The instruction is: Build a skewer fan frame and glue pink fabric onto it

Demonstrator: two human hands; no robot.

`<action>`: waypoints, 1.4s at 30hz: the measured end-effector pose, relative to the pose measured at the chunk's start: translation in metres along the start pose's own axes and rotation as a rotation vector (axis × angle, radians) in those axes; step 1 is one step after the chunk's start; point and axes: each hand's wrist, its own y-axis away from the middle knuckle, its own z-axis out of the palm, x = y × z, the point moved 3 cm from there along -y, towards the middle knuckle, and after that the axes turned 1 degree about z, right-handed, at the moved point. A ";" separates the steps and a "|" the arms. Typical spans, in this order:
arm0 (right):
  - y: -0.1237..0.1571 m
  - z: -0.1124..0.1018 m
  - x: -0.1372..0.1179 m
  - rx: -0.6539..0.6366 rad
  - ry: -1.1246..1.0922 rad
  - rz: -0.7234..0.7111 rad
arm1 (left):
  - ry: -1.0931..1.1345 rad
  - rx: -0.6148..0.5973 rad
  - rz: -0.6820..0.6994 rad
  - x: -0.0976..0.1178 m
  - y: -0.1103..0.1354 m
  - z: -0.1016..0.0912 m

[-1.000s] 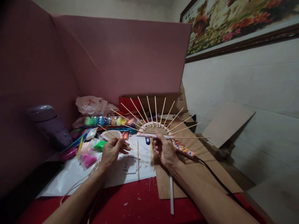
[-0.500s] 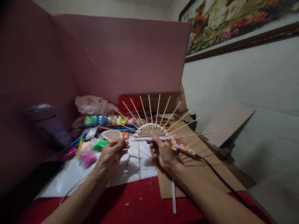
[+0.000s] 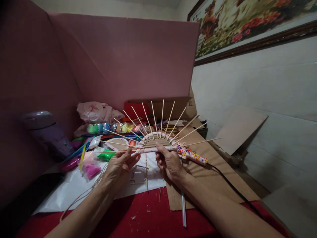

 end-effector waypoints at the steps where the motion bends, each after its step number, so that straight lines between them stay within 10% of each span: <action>1: 0.000 0.000 0.000 -0.002 0.002 -0.003 | 0.001 0.001 0.001 0.000 0.000 0.000; 42: -0.002 -0.002 0.005 -0.041 -0.028 -0.037 | 0.012 0.043 0.044 0.001 0.003 0.003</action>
